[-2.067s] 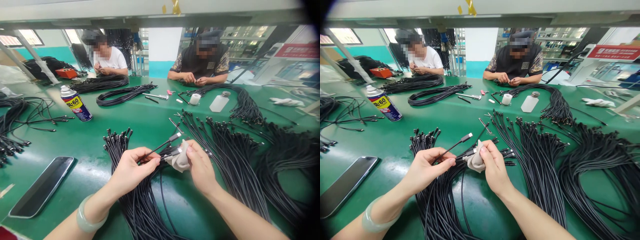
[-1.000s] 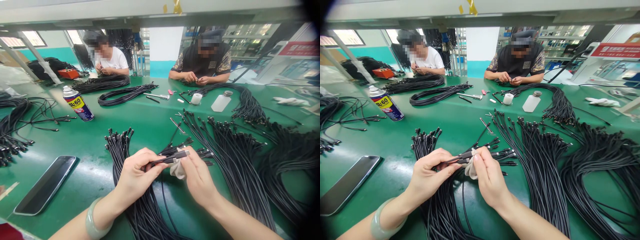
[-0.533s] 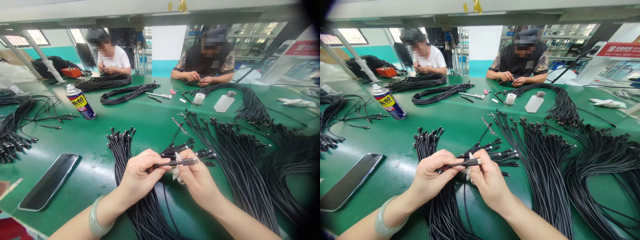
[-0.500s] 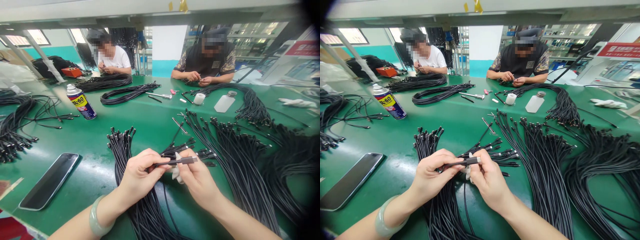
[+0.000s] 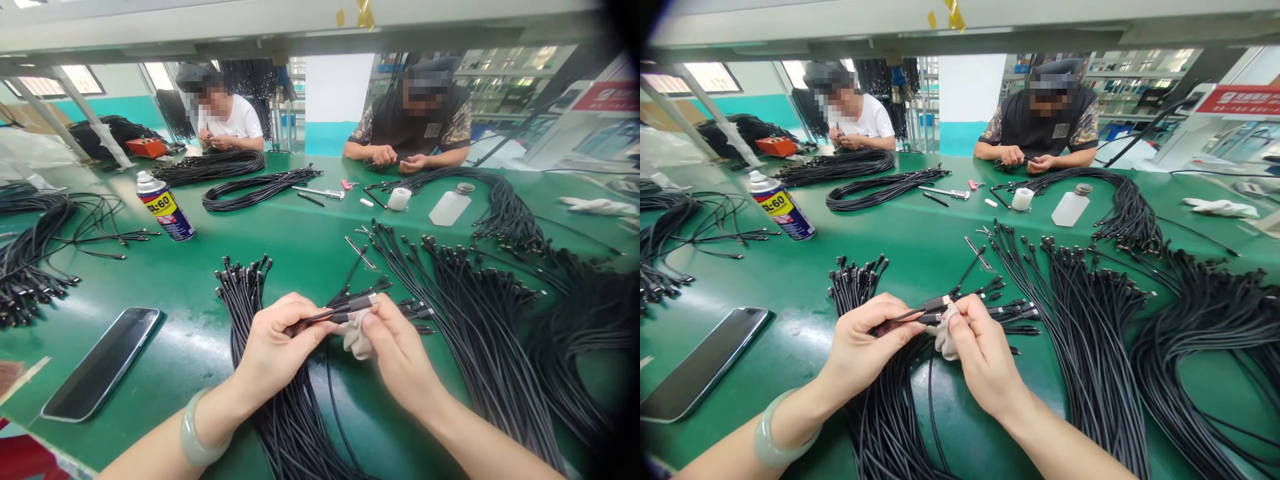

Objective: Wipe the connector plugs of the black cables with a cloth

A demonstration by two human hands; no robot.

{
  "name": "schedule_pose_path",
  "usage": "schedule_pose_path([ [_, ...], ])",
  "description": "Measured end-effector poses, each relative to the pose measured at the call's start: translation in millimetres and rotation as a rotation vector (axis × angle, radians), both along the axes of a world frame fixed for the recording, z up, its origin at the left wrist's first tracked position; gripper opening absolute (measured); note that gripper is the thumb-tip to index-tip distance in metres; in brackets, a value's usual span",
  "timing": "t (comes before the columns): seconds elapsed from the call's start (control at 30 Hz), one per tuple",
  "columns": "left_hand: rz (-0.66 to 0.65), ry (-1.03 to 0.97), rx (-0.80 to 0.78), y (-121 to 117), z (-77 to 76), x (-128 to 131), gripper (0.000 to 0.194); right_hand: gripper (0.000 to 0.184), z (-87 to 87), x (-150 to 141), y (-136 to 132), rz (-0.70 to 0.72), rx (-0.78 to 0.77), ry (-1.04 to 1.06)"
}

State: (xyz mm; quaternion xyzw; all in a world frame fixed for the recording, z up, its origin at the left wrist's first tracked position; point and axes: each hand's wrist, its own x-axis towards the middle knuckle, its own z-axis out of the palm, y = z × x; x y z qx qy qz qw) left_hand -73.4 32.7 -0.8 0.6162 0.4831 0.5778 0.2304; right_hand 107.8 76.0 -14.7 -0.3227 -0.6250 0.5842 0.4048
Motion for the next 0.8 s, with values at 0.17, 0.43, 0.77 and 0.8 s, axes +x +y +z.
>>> schedule_pose_path([
  [0.17,-0.007,-0.001,-0.001,-1.4,0.9,1.1,0.004,0.021,0.3,-1.4,3.7,0.052,-0.227,0.185],
  [0.43,-0.020,0.007,0.015,-2.9,0.6,1.9,0.005,0.027,2.4,-3.9,3.8,0.073,-0.365,0.311],
  [0.77,-0.038,0.053,0.003,-2.9,-0.8,0.1,0.005,0.029,4.3,3.4,8.2,0.146,0.053,-0.060],
  [0.8,-0.054,0.064,-0.001,-2.5,-0.6,-0.4,0.006,0.029,6.0,3.8,8.3,0.165,0.084,-0.084],
])
